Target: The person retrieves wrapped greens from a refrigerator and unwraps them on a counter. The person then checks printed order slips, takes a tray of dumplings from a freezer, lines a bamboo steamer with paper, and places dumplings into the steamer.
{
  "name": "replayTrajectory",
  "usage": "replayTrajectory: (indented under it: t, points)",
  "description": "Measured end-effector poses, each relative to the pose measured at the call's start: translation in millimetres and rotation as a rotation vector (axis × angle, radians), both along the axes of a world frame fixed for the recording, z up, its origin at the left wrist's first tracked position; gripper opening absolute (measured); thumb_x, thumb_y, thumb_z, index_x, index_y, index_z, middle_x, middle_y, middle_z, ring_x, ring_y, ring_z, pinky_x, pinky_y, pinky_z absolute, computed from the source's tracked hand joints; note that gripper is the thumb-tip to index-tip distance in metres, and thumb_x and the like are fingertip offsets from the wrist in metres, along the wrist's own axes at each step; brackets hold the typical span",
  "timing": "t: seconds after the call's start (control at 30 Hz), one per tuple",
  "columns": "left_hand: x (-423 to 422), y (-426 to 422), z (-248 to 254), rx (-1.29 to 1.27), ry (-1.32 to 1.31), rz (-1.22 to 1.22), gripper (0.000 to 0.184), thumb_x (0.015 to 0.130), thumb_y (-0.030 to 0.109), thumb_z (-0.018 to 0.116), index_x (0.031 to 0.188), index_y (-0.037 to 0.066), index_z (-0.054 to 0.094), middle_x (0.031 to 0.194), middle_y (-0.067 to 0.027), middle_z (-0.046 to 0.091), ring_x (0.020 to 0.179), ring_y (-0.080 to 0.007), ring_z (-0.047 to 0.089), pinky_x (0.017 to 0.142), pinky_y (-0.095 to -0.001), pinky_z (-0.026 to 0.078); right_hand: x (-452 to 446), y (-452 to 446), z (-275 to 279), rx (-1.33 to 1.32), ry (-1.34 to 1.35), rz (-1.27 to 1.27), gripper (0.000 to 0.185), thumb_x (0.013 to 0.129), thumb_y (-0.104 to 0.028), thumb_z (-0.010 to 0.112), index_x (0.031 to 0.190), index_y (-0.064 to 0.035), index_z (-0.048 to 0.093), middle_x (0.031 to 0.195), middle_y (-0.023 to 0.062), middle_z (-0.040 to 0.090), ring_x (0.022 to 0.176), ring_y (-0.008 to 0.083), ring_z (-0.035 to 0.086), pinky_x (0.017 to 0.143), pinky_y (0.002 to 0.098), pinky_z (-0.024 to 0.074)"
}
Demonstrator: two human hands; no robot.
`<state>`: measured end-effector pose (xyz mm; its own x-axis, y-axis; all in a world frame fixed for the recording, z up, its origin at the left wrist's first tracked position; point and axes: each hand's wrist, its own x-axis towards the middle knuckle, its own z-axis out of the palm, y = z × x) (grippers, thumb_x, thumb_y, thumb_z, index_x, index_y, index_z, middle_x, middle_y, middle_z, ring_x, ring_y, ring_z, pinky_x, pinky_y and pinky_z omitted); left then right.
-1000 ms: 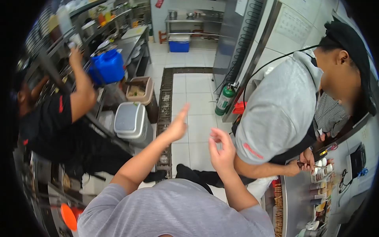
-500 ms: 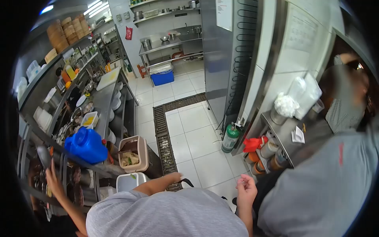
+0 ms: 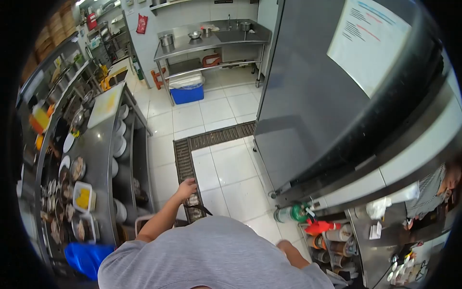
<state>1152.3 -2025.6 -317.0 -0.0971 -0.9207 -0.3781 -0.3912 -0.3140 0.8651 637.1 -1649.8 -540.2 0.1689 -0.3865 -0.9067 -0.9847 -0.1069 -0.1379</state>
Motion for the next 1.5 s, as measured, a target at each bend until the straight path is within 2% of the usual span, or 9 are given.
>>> replayTrajectory:
  t: [0.1,0.2,0.33,0.53,0.77,0.87,0.93,1.2,1.5]
  points:
    - [-73.2,-118.5,115.2,-0.155,-0.054,-0.303,0.046,0.086,0.016,0.059,0.13,0.003,0.051,0.087,-0.0092,0.066,0.082,-0.0154,0.061,0.076,-0.0283,0.049,-17.8,12.0,24.6,0.249,0.048,-0.325,0.034,0.081,-0.037,0.06,0.093,-0.0087,0.073,0.097,0.0161,0.069,0.089,0.031,0.065,0.079,0.0396,0.0504]
    - [-139.6,-264.4,165.5,-0.429,0.005,-0.546,0.042,0.09,0.018,0.059,0.129,0.003,0.05,0.097,-0.0094,0.065,0.088,-0.0171,0.061,0.081,-0.0308,0.048,-5.3,-16.8,54.8,0.216,0.253,-1.707,0.031,0.083,-0.033,0.06,0.098,-0.0075,0.07,0.089,0.0139,0.068,0.086,0.0292,0.065,0.077,0.0371,0.0503]
    - [-186.1,-420.0,249.9,-0.469,0.1,-0.639,0.039,0.092,0.014,0.057,0.129,0.005,0.051,0.101,-0.008,0.064,0.094,-0.0164,0.059,0.085,-0.0301,0.047,-0.1,-197.7,65.9,0.112,0.06,-1.056,0.03,0.083,-0.031,0.061,0.099,-0.0066,0.069,0.088,0.0127,0.067,0.084,0.028,0.064,0.076,0.0364,0.0503]
    - [-88.2,-621.6,55.7,-0.226,-0.202,-0.347,0.035,0.087,0.017,0.061,0.119,0.003,0.06,0.094,-0.0078,0.065,0.086,-0.0167,0.059,0.074,-0.0304,0.049,-39.5,-551.4,105.3,-0.426,-0.146,-0.346,0.029,0.083,-0.029,0.062,0.099,-0.0053,0.068,0.085,0.011,0.066,0.081,0.0262,0.064,0.073,0.0352,0.0503]
    - [10.2,-707.4,-18.2,0.463,0.028,0.295,0.015,0.088,0.019,0.053,0.092,0.007,0.06,0.07,-0.0056,0.057,0.05,-0.0168,0.051,0.041,-0.0301,0.037,-18.6,-895.9,263.0,-0.31,-0.622,-1.526,0.037,0.077,-0.023,0.072,0.108,-0.0052,0.062,0.095,0.0086,0.066,0.077,0.0162,0.063,0.068,0.0321,0.05]
    - [-46.2,-853.4,-35.1,0.162,-0.199,-0.209,0.02,0.087,0.021,0.053,0.094,0.004,0.061,0.073,-0.0077,0.061,0.053,-0.0161,0.055,0.041,-0.0304,0.039,-66.6,-925.8,58.4,-0.311,-0.729,-1.492,0.029,0.083,-0.022,0.064,0.107,-0.0049,0.062,0.087,0.0066,0.065,0.071,0.0141,0.06,0.065,0.0305,0.0489]
    - [-121.4,-968.8,-20.2,0.277,-0.115,-0.104,0.025,0.085,0.019,0.055,0.1,0.001,0.063,0.076,-0.0083,0.063,0.06,-0.0168,0.059,0.047,-0.029,0.044,-58.2,-918.5,-100.1,-0.479,0.162,-0.246,0.026,0.087,-0.024,0.048,0.088,-0.0072,0.067,0.088,0.0096,0.068,0.081,0.025,0.065,0.07,0.0417,0.051]
    - [-609.1,-1267.6,202.2,-0.588,0.01,-0.912,0.029,0.086,0.017,0.061,0.112,0.003,0.062,0.1,-0.0129,0.068,0.092,-0.0244,0.065,0.081,-0.0345,0.05,-89.7,-976.8,94.8,-0.057,-0.036,-1.74,0.025,0.086,-0.024,0.049,0.084,-0.0072,0.068,0.088,0.011,0.068,0.083,0.0272,0.065,0.071,0.0433,0.0511]
    - [-839.4,-1211.5,168.0,0.596,-0.049,-1.992,0.056,0.094,0.051,0.045,0.134,0.012,0.053,0.136,-0.0098,0.051,0.129,-0.0247,0.042,0.106,-0.0384,0.033,-315.4,-1132.0,88.3,-0.289,0.13,-1.296,0.025,0.085,-0.024,0.05,0.08,-0.0071,0.068,0.089,0.0125,0.068,0.084,0.0295,0.065,0.072,0.045,0.0512]
